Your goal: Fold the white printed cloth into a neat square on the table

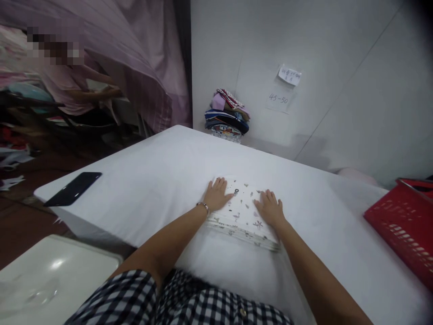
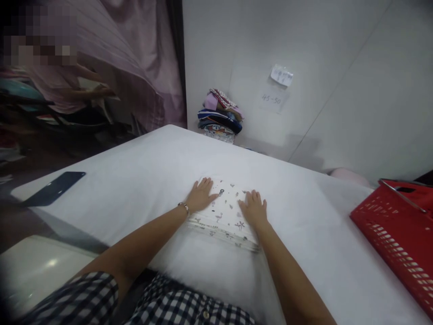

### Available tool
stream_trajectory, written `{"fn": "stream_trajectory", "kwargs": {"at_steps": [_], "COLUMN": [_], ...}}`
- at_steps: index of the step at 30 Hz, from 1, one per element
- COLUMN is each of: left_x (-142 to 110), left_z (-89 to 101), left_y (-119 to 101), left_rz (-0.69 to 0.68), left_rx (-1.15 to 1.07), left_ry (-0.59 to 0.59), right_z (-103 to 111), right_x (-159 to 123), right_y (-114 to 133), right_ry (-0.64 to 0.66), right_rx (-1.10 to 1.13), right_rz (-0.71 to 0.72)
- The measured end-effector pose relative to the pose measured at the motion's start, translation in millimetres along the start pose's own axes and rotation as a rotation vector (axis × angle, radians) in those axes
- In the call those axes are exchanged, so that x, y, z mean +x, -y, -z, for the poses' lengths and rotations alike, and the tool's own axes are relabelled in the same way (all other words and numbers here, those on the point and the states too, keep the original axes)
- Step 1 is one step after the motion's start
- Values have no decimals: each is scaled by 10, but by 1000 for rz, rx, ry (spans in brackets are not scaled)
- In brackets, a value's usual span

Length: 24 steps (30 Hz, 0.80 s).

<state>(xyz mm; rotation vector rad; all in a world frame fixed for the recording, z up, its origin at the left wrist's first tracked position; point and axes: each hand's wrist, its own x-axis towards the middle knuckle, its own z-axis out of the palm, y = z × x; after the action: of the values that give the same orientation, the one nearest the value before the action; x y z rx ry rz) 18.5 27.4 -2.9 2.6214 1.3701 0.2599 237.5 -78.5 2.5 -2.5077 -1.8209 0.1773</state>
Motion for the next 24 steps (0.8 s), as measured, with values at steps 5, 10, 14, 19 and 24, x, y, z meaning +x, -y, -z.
{"fn": "stream_trajectory", "kwargs": {"at_steps": [5, 10, 14, 19, 24], "left_x": [-4, 6, 39, -150, -482], "left_z": [-28, -47, 13, 161, 114], "left_y": [6, 13, 10, -14, 41], "left_rz": [-4, -5, 4, -44, -112], "left_rx": [-2, -7, -20, -19, 3], "left_ry": [-27, -32, 1, -22, -19], "right_z": [-77, -238, -223, -181, -183], "right_x": [-332, -447, -418, -429, -421], "right_y": [181, 207, 203, 221, 226], "right_ry": [-26, -8, -13, -16, -16], "right_rx": [13, 27, 33, 40, 44], "right_rz": [156, 171, 171, 170, 183]}}
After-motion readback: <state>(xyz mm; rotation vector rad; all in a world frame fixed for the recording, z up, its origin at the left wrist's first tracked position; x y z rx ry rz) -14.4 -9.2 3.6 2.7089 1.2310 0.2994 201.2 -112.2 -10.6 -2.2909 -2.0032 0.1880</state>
